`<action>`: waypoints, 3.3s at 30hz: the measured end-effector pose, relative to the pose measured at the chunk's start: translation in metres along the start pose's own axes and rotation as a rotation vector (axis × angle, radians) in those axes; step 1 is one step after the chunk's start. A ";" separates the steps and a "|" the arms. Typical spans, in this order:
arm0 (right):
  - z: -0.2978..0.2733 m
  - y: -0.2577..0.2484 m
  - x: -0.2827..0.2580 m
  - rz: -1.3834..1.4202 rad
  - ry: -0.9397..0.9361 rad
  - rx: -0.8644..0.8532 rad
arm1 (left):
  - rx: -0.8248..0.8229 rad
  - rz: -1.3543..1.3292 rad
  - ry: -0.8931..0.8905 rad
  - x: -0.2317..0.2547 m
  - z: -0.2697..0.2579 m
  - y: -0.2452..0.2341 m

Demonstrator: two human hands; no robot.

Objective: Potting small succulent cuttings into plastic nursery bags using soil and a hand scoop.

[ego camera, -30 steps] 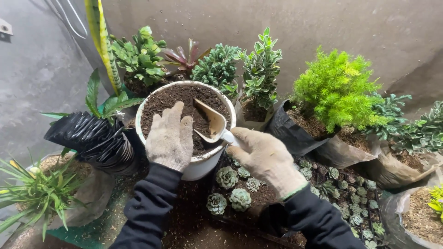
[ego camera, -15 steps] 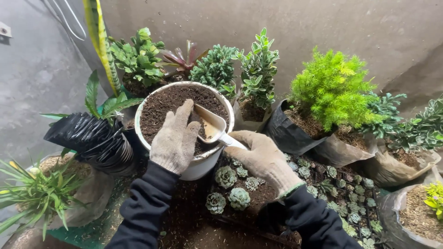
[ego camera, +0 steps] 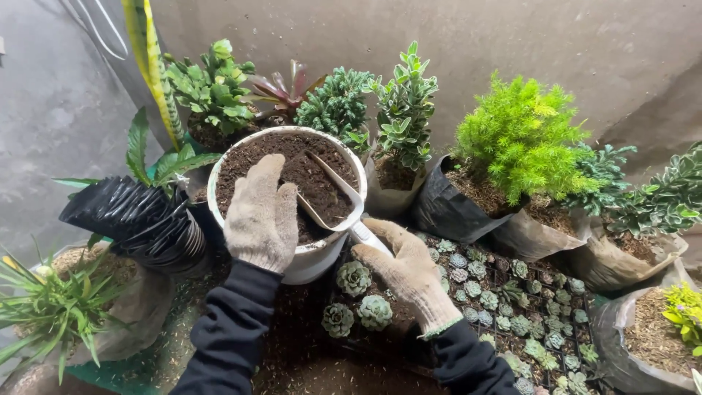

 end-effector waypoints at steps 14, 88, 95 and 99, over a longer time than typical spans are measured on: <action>0.009 -0.011 0.014 -0.071 -0.030 0.018 | -0.294 0.069 -0.231 -0.007 0.011 0.013; -0.222 -0.203 0.130 -0.713 0.770 -0.100 | -0.977 -0.230 -0.233 0.125 -0.171 0.169; -0.207 -0.181 0.075 -0.756 0.901 -0.026 | -0.988 -0.215 -0.159 0.131 -0.179 0.172; -0.201 -0.176 0.067 -0.894 0.918 -0.061 | -1.022 -0.231 -0.123 0.138 -0.180 0.171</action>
Point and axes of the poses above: each hand's wrist, its own z-axis towards the middle knuckle, its own y-axis out of the palm, x = y × z, the point moved 9 cm from there along z, towards the middle knuckle, and after that the axes turned 8 degrees about -x, right-handed, at the moved point
